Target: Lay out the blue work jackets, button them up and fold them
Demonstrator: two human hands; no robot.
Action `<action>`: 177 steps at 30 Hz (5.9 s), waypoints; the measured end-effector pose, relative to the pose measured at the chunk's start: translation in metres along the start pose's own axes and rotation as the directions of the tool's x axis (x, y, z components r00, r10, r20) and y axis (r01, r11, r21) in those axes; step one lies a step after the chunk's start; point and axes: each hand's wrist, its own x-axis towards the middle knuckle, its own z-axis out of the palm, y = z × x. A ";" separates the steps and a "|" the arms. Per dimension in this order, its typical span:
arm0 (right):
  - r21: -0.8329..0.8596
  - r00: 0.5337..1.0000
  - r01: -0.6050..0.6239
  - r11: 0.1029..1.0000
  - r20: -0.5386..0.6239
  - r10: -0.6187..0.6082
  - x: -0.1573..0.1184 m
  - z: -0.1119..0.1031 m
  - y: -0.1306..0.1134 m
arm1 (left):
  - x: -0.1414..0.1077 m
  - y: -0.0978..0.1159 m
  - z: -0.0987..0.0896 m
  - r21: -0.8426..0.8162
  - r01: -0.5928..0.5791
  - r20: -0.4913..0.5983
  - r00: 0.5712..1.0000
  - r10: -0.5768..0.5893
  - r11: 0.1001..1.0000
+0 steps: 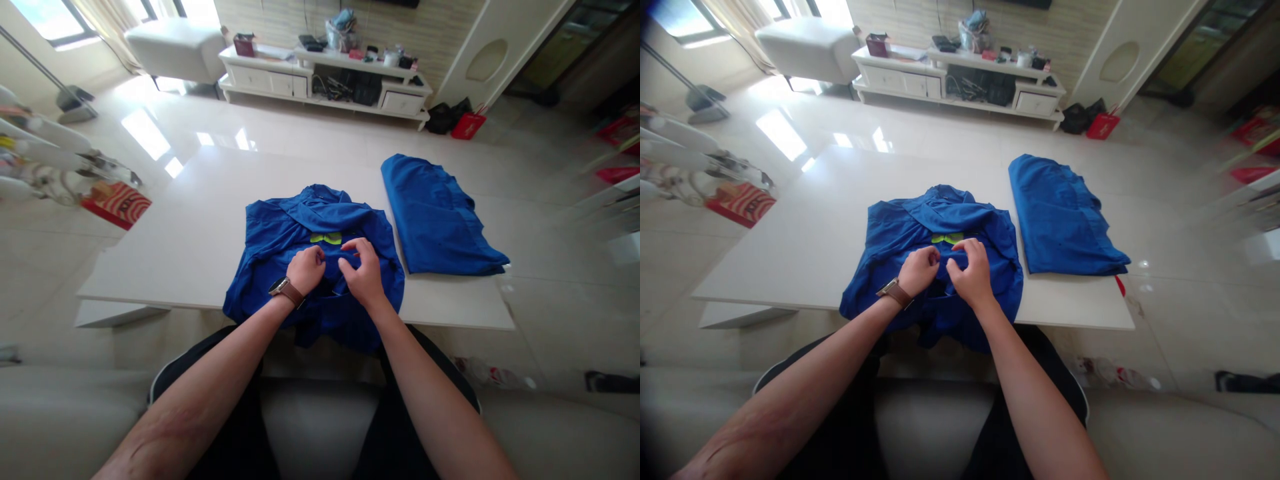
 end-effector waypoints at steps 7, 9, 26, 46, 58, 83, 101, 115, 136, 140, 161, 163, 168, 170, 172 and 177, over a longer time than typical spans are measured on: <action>-0.125 0.919 0.072 0.990 0.394 -0.017 -0.007 0.012 0.004 | 0.001 -0.004 -0.001 -0.097 -0.038 0.034 0.999 0.041 0.995; -0.114 0.931 0.037 0.993 0.365 0.008 -0.007 0.013 0.008 | 0.002 -0.005 -0.001 -0.115 -0.040 0.029 0.999 0.043 0.993; -0.185 0.929 -0.019 0.983 0.360 0.086 -0.008 0.013 0.013 | 0.001 -0.007 0.003 -0.124 -0.119 0.001 0.993 0.121 0.985; -0.315 0.948 -0.100 0.944 0.257 0.186 -0.009 0.015 0.008 | -0.002 -0.003 -0.002 -0.081 -0.141 0.076 0.986 0.147 0.987; -0.398 0.928 -0.196 0.896 0.220 0.300 -0.008 0.012 0.010 | 0.000 -0.008 0.003 -0.111 -0.182 0.061 0.980 0.190 0.977; -0.453 0.913 -0.109 0.885 0.306 0.269 -0.010 0.016 0.008 | 0.004 -0.012 0.007 -0.120 -0.319 0.048 0.944 0.326 0.940; -0.475 0.924 -0.205 0.856 0.194 0.329 -0.010 0.016 0.004 | 0.002 -0.005 -0.001 -0.075 -0.414 0.041 0.908 0.418 0.907; -0.387 0.955 -0.153 0.910 0.179 0.237 -0.009 0.018 0.008 | 0.000 -0.003 -0.001 -0.092 -0.371 0.032 0.927 0.375 0.924; -0.388 0.946 -0.202 0.899 0.161 0.282 -0.009 0.019 0.007 | -0.002 0.000 -0.001 -0.193 -0.326 0.029 0.941 0.337 0.925; -0.407 0.938 -0.215 0.888 0.166 0.304 -0.009 0.020 0.006 | -0.002 0.000 -0.001 -0.203 -0.316 0.031 0.944 0.329 0.927; -0.426 0.943 -0.224 0.876 0.132 0.305 -0.010 0.018 0.002 | -0.004 0.004 -0.009 -0.153 -0.272 0.029 0.960 0.280 0.950; -0.418 0.944 -0.224 0.880 0.133 0.303 -0.010 0.018 0.001 | -0.004 0.003 -0.009 -0.154 -0.292 0.032 0.953 0.300 0.944; -0.431 0.935 -0.241 0.869 0.137 0.327 -0.010 0.017 -0.001 | -0.003 0.004 -0.010 -0.154 -0.304 0.038 0.949 0.313 0.940; -0.448 0.929 -0.252 0.858 0.137 0.344 -0.010 0.017 -0.003 | -0.004 0.005 -0.011 -0.152 -0.303 0.043 0.949 0.312 0.941; -0.463 0.922 -0.261 0.847 0.139 0.361 -0.010 0.017 -0.004 | -0.004 0.006 -0.012 -0.145 -0.302 0.047 0.949 0.312 0.942; -0.479 0.908 -0.280 0.832 0.149 0.391 -0.009 0.017 -0.005 | -0.005 0.008 -0.014 -0.128 -0.307 0.053 0.948 0.315 0.943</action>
